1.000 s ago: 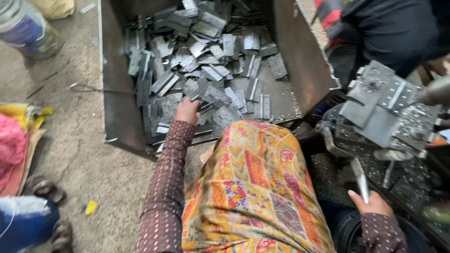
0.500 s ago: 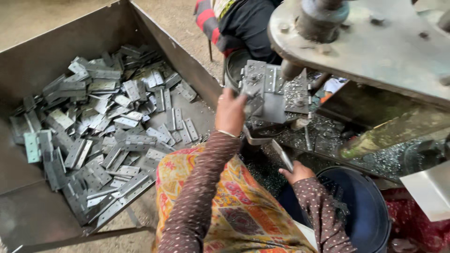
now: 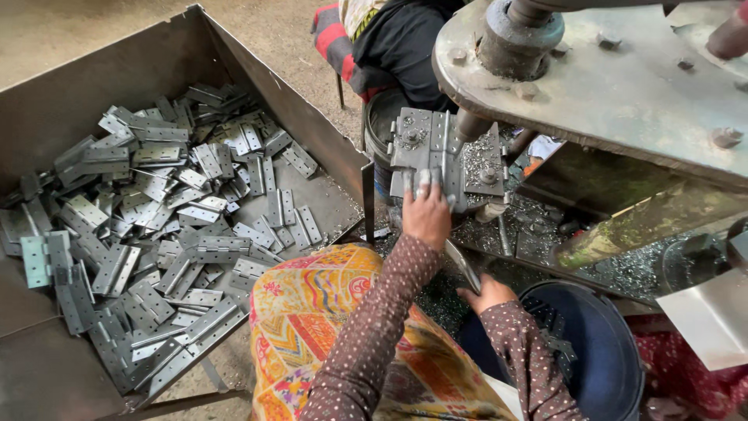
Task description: The person operates a manual press machine to process metal hinges. They pick up a hinge from a metal bin, place it into the press, and use a lever to activate the machine. The processed hinge is then dropped into a bucket.
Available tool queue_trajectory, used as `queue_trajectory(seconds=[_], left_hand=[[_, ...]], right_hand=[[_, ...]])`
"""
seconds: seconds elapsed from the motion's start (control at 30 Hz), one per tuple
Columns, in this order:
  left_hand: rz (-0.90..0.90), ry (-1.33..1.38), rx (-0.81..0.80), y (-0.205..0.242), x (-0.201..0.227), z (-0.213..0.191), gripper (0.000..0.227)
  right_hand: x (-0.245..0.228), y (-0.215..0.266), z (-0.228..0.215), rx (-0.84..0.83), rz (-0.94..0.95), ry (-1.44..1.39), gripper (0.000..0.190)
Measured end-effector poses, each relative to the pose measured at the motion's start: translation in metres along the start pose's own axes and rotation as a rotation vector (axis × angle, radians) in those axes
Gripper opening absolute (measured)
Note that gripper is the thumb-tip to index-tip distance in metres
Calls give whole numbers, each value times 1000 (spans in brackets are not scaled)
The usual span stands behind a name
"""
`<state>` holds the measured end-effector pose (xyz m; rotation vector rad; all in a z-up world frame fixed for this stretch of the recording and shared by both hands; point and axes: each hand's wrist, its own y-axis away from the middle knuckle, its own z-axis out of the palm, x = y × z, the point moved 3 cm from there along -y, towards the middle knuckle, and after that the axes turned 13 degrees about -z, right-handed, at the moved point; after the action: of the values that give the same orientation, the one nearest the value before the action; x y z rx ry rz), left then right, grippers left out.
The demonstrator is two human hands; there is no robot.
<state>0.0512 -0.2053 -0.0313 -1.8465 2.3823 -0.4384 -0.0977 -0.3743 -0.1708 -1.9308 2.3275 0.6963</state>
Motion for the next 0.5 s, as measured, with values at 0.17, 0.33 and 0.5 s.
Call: queue_trajectory(seconds=[0.17, 0.33, 0.5], left_hand=[[0, 112, -145, -14, -7, 4, 32], [-6, 170, -114, 3, -13, -4, 29], [26, 90, 88, -27, -8, -9, 25]], right_hand=[[18, -2, 54, -119, 128, -40, 60], [11, 15, 92, 193, 17, -94, 54], [24, -19, 43, -54, 10, -45, 59]])
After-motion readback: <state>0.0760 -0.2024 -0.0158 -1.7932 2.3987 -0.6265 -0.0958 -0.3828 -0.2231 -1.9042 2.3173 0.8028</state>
